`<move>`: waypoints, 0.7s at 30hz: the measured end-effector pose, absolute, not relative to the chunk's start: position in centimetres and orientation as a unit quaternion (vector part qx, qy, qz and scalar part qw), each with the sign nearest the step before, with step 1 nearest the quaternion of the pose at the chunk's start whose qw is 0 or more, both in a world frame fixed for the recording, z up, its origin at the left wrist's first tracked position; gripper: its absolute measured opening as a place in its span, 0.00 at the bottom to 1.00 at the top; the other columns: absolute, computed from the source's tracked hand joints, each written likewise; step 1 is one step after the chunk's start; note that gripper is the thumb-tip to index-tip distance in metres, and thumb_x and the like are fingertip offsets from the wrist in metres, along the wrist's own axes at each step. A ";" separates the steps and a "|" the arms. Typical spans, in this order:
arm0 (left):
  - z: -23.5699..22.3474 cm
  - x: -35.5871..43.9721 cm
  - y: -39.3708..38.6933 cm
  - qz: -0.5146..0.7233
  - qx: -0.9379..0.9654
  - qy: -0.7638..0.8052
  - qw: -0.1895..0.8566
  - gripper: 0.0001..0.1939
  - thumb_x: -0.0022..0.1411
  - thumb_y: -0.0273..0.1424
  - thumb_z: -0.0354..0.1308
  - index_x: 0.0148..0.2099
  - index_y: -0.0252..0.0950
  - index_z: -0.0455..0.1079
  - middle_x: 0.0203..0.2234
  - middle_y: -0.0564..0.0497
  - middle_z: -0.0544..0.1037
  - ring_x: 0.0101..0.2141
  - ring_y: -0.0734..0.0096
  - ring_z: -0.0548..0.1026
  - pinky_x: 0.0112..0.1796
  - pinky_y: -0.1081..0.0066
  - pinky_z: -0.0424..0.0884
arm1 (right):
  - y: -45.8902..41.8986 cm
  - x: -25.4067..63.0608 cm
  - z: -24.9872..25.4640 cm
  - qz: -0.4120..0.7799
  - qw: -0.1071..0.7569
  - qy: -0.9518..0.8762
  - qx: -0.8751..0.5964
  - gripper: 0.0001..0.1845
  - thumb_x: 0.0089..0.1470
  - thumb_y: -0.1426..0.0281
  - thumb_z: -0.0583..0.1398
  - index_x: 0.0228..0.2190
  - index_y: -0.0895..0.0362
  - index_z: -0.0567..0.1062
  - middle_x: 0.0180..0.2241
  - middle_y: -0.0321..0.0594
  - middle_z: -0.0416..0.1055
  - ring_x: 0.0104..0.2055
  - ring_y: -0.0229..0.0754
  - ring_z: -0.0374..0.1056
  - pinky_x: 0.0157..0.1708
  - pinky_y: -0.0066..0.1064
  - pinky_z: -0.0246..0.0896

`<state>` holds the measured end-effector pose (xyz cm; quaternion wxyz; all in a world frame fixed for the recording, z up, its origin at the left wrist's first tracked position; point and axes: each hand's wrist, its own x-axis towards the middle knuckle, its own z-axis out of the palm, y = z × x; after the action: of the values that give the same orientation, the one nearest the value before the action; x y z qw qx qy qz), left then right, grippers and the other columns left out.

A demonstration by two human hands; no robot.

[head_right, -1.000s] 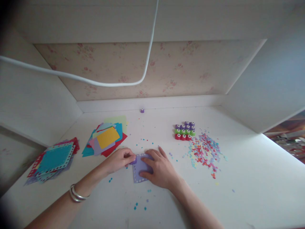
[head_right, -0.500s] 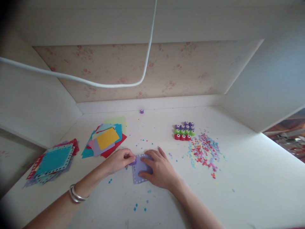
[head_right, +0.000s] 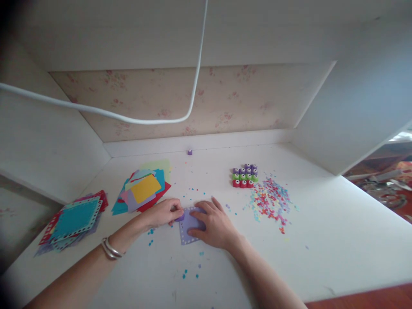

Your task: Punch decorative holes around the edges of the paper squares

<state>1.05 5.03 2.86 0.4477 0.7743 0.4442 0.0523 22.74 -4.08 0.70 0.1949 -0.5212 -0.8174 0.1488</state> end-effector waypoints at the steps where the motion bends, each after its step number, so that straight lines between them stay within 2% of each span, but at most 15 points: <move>1: 3.0 0.7 4.9 0.059 0.775 0.443 0.447 0.14 0.60 0.43 0.54 0.32 0.36 0.67 0.25 0.53 0.75 0.22 0.72 0.72 0.22 0.74 0.63 | -4.1 22.8 0.7 0.149 0.194 -0.817 -0.522 0.27 0.54 0.51 0.64 0.54 0.45 0.73 0.58 0.42 0.66 0.61 0.48 0.61 0.66 0.55 0.36; 7: 2.9 -3.1 4.2 0.122 0.776 0.466 0.406 0.20 0.65 0.45 0.50 0.36 0.35 0.73 0.30 0.49 0.77 0.25 0.70 0.74 0.26 0.72 0.69 | -4.0 22.9 0.8 0.154 0.189 -0.817 -0.523 0.27 0.55 0.50 0.63 0.53 0.45 0.73 0.59 0.42 0.66 0.62 0.48 0.60 0.66 0.54 0.36; 10: 2.2 -5.0 3.5 0.170 0.782 0.476 0.363 0.19 0.68 0.44 0.48 0.42 0.38 0.76 0.40 0.46 0.78 0.39 0.64 0.77 0.42 0.67 0.73 | -4.0 23.0 0.9 0.160 0.187 -0.817 -0.521 0.27 0.55 0.49 0.62 0.54 0.45 0.73 0.59 0.42 0.66 0.62 0.49 0.60 0.66 0.55 0.36; 12: 1.4 -5.7 3.0 0.211 0.793 0.468 0.328 0.15 0.65 0.42 0.55 0.47 0.41 0.76 0.45 0.46 0.77 0.45 0.60 0.76 0.46 0.64 0.73 | -4.0 23.0 1.0 0.161 0.196 -0.816 -0.520 0.27 0.57 0.50 0.61 0.54 0.46 0.72 0.58 0.42 0.66 0.62 0.49 0.60 0.66 0.56 0.37; 14: 0.6 -5.8 2.3 0.237 0.794 0.467 0.310 0.15 0.61 0.37 0.60 0.50 0.42 0.75 0.47 0.48 0.77 0.43 0.61 0.77 0.45 0.65 0.75 | -4.1 22.6 1.2 0.155 0.223 -0.810 -0.520 0.24 0.60 0.54 0.59 0.55 0.48 0.72 0.57 0.44 0.67 0.61 0.50 0.61 0.66 0.56 0.40; 17: 0.0 -4.9 1.3 0.268 0.795 0.454 0.301 0.15 0.62 0.33 0.59 0.51 0.43 0.73 0.45 0.49 0.78 0.41 0.63 0.78 0.45 0.66 0.76 | -4.3 21.5 1.9 0.163 0.284 -0.795 -0.511 0.19 0.63 0.62 0.57 0.54 0.52 0.71 0.55 0.46 0.69 0.59 0.48 0.63 0.63 0.51 0.50; 21: 0.4 -2.7 0.0 0.285 0.799 0.415 0.329 0.26 0.65 0.34 0.59 0.64 0.46 0.61 0.45 0.51 0.79 0.38 0.66 0.79 0.44 0.67 0.77 | -4.5 19.6 3.3 0.234 0.335 -0.793 -0.452 0.21 0.65 0.67 0.54 0.59 0.53 0.66 0.57 0.45 0.68 0.59 0.43 0.65 0.58 0.37 0.63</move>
<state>-2.65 0.03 0.43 0.3287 0.7993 0.4145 0.2850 19.58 -4.54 3.30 0.3347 -0.4524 -0.7927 0.2343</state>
